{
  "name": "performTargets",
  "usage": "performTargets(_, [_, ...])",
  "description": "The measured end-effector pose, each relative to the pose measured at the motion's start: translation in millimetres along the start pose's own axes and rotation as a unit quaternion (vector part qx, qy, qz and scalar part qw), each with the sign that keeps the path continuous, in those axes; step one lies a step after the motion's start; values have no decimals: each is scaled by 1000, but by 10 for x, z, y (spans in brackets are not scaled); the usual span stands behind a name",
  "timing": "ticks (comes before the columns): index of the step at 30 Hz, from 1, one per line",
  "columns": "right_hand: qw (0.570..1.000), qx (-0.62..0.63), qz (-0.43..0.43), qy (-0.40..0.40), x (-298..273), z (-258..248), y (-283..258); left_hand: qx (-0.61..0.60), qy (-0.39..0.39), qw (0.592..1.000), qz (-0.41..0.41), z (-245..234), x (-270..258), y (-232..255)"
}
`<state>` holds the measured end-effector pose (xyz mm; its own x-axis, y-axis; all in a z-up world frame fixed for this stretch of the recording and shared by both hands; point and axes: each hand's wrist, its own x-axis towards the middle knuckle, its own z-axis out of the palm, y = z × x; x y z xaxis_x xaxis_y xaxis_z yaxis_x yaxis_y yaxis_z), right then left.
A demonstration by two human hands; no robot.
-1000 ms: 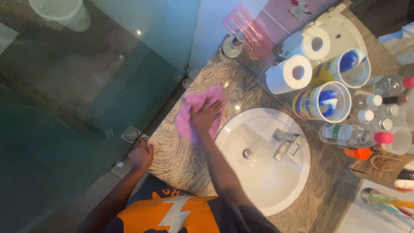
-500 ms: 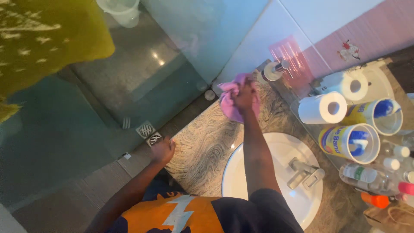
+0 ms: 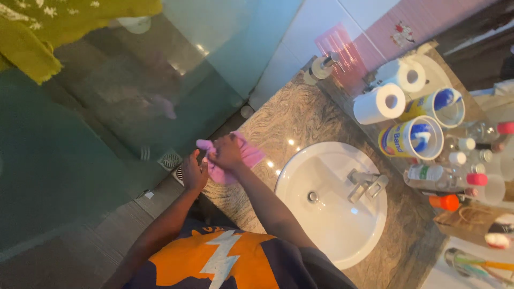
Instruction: Cleaning the bathroom sink and surrounding countertop with a cloth.
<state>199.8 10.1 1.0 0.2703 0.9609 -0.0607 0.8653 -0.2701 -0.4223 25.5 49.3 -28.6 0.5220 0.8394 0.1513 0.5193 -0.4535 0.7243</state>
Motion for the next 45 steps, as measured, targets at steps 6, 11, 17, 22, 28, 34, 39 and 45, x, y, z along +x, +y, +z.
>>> performTargets(6, [999,18,-44,-17,-399,11,-516,-56,25,998,11,-21,38,-79])
performTargets(11, [995,8,-92,31,-594,122,-583,-146,28,989,-17,174,55,-373])
performTargets(17, [996,-21,-83,18,-957,33,-710,-340,45,919,-196,530,204,-946])
performTargets(22, [998,-27,-59,-1,-1622,-39,-596,-473,50,823,-309,631,205,-1217])
performTargets(28, [989,-13,147,20,-2278,-155,-274,-510,12,791,-337,603,183,-1277])
performTargets(34, [972,-20,231,37,-1868,-248,-382,-527,-21,774,-351,479,158,-1275])
performTargets(39, [990,-43,131,6,-1368,-41,-496,-464,0,832,-304,291,-39,-1050])
performTargets(45, [992,-64,109,27,-916,224,-796,-114,30,992,-34,-133,-417,-201])
